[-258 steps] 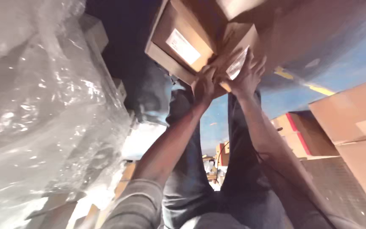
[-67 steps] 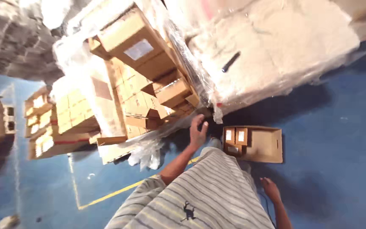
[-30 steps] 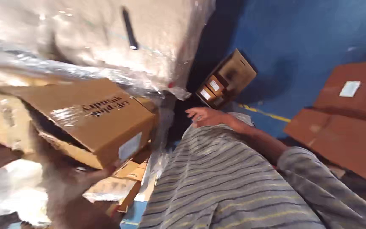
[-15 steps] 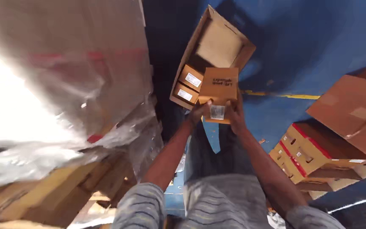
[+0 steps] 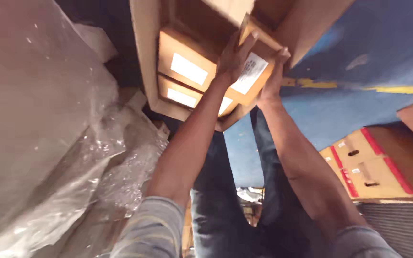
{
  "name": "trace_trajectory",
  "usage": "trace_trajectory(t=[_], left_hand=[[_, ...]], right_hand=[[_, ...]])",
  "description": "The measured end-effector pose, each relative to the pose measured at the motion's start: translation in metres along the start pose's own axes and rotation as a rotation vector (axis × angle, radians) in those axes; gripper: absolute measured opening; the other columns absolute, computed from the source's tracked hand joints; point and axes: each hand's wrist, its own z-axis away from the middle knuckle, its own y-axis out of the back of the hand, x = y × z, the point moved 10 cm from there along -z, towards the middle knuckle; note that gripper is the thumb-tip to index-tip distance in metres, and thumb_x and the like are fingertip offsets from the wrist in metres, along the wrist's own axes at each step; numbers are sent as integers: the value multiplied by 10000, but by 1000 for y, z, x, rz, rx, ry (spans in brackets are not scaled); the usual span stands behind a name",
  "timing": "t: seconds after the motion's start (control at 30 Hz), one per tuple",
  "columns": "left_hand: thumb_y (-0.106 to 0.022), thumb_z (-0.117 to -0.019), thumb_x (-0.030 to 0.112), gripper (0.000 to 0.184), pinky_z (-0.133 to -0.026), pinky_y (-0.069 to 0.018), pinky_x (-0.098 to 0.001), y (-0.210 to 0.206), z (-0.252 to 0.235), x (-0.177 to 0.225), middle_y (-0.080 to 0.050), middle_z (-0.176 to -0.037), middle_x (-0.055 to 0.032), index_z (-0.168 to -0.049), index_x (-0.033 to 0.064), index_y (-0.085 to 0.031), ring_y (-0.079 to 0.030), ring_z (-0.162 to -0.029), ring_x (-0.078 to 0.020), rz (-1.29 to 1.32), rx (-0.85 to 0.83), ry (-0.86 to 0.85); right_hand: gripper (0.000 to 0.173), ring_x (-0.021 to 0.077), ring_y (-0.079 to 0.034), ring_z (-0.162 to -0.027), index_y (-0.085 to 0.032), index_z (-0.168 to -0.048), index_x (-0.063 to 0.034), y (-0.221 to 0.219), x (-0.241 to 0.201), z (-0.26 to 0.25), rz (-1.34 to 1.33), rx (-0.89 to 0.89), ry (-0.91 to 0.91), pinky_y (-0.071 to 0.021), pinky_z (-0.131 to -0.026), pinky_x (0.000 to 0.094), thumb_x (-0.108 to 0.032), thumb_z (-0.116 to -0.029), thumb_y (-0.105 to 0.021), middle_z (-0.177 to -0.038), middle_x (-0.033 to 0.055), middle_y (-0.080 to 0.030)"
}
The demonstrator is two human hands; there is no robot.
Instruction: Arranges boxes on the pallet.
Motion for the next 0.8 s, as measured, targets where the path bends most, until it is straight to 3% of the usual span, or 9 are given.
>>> trace_trajectory(t=[0.07, 0.13, 0.23, 0.33, 0.4, 0.5, 0.6, 0.7, 0.8], left_hand=[[-411, -1000, 689, 710, -1028, -482, -608, 1, -8, 6, -682, -1297, -138, -1499, 197, -522, -643, -1213, -308, -126, 52, 22], [-388, -1014, 682, 727, -1030, -474, -629, -1, -5, 7, -679, -1292, -172, -1541, 187, -464, -644, -1206, -361, -228, 59, 16], [-426, -1059, 554, 675, -1121, -397, -615, -4, -2, -5, -615, -1382, -207, -1544, 85, -422, -567, -1314, -383, -420, 12, -8], [-533, -1043, 465, 632, -1195, -314, -589, -4, -1, -21, -515, -1494, -232, -1525, 65, -452, -414, -1448, -410, -631, 6, -5], [-554, -1039, 432, 637, -1202, -296, -598, -4, -2, -24, -466, -1521, -263, -1558, 91, -413, -359, -1471, -451, -712, -23, -22], [-641, -1001, 365, 621, -1177, -317, -628, -2, -5, -22, -629, -1319, -273, -1493, 32, -460, -546, -1314, -453, -843, -166, -97], [-754, -921, 274, 675, -1220, -221, -628, -2, -10, -24, -640, -1268, -291, -1451, -32, -470, -580, -1260, -447, -919, -238, -119], [-799, -826, 129, 714, -1179, -292, -618, -8, -13, -25, -660, -1241, -268, -1439, -35, -472, -608, -1225, -427, -912, -152, -32], [-748, -849, 85, 682, -1246, -139, -612, -10, -9, -23, -599, -1385, -233, -1462, -10, -466, -482, -1386, -412, -969, -53, -122]], right_hand=[[758, 239, -684, -1104, -641, -1247, -29, 3, 2, -11, 113, 45, -65, -589, -947, 508, -678, -1044, -307, -1172, 143, -702], [717, 250, -696, -1032, -656, -1196, -7, 7, -5, -3, 330, 91, -107, -595, -904, 498, -613, -1080, -291, -1095, 165, -704], [430, 354, -672, -1068, -616, -1282, 13, 5, -29, 27, 828, 103, -121, -541, -926, 554, -349, -1056, -565, -1173, 237, -679], [836, 410, -581, -1249, -378, -1551, -57, -22, -72, 51, 1207, 113, 282, -574, -934, 534, -227, -855, -809, -1511, 270, -417], [1106, 442, -445, -1400, -266, -1629, -103, -40, -81, 38, 1387, 44, 492, -505, -1042, 554, -178, -722, -894, -1607, 265, -309], [1347, 410, -237, -1553, -114, -1672, -150, -52, -54, -6, 1730, -59, 490, -349, -1196, 548, -260, -600, -922, -1708, 226, -138], [1533, 463, -324, -1495, -91, -1667, -107, -57, -32, -14, 1912, 63, 599, -318, -1180, 578, -393, -446, -973, -1643, 291, -272], [1497, 476, -382, -1451, -101, -1667, -108, -58, -24, -12, 1949, 120, 645, -326, -1158, 592, -440, -496, -974, -1605, 301, -335], [1495, 464, -370, -1466, -119, -1665, -98, -55, -27, -11, 1958, 102, 671, -348, -1143, 586, -495, -485, -946, -1626, 291, -310]])
